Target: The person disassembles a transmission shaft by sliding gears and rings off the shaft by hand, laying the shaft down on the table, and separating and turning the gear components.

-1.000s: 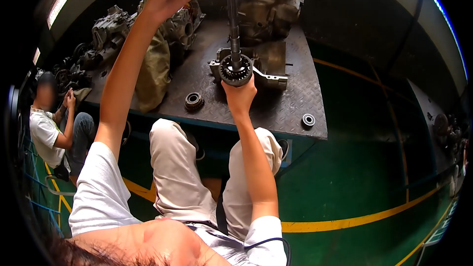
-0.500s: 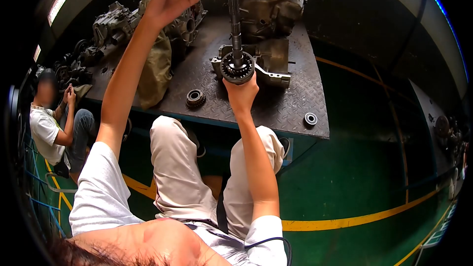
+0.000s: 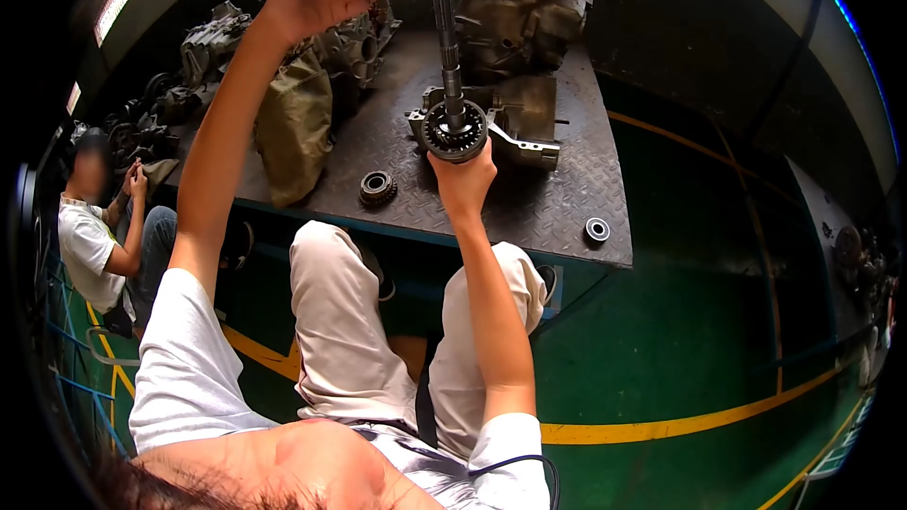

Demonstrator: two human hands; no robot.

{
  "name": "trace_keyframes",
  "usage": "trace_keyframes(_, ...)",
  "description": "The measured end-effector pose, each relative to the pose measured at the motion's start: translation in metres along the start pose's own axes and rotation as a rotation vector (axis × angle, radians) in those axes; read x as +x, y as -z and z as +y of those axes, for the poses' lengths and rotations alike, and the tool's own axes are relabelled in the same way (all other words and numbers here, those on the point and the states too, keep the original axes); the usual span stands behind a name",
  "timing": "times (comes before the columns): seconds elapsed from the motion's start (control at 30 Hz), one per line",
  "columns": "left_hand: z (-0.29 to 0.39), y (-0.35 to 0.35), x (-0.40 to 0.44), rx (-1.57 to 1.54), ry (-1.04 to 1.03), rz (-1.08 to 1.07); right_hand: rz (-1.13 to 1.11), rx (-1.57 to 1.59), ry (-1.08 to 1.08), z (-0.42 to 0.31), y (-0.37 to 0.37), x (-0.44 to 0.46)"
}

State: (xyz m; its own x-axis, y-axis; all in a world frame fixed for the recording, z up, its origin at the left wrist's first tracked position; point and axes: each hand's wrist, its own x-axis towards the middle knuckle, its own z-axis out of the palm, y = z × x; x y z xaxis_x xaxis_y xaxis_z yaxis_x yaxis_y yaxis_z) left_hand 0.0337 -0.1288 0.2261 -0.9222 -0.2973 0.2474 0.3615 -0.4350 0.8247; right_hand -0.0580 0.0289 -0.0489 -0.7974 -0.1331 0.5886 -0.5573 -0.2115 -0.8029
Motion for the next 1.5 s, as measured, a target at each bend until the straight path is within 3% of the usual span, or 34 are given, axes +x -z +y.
trace_keyframes(0.07, 0.009, 0.001, -0.001, 0.013, 0.114, -0.105, -0.009, 0.007, -0.015, 0.001, 0.0, 0.0)
trace_keyframes(0.17, 0.014, -0.007, -0.011, 0.0, 0.207, -0.065, 0.006, 0.005, -0.016, -0.004, -0.001, -0.001)
trace_keyframes(0.27, 0.011, -0.02, -0.028, 0.193, 0.104, 0.019, 0.0, 0.02, 0.007, -0.005, -0.001, -0.001)
trace_keyframes(0.4, 0.022, -0.028, -0.034, 0.266, 0.114, 0.033, 0.004, 0.026, 0.011, -0.004, -0.003, -0.001)
trace_keyframes(0.47, 0.035, -0.023, -0.029, 0.43, 0.236, -0.08, 0.001, 0.031, 0.005, -0.004, -0.002, -0.002)
trace_keyframes(0.7, 0.048, -0.028, -0.015, 0.655, 0.27, 0.02, -0.005, 0.066, 0.047, -0.005, -0.003, -0.003)
trace_keyframes(0.77, 0.049, -0.026, -0.011, 0.678, 0.285, -0.2, -0.014, 0.053, 0.041, -0.004, -0.003, -0.005)
trace_keyframes(0.9, 0.052, -0.036, -0.01, 0.685, 0.331, -0.21, -0.025, 0.041, 0.038, -0.008, -0.002, -0.006)
trace_keyframes(1.23, 0.035, -0.056, 0.013, 1.116, 0.659, -0.262, -0.053, 0.054, 0.053, -0.009, -0.003, -0.008)
trace_keyframes(1.5, -0.012, -0.066, 0.035, 1.55, 1.034, -0.284, -0.078, 0.038, 0.091, -0.005, -0.006, -0.011)
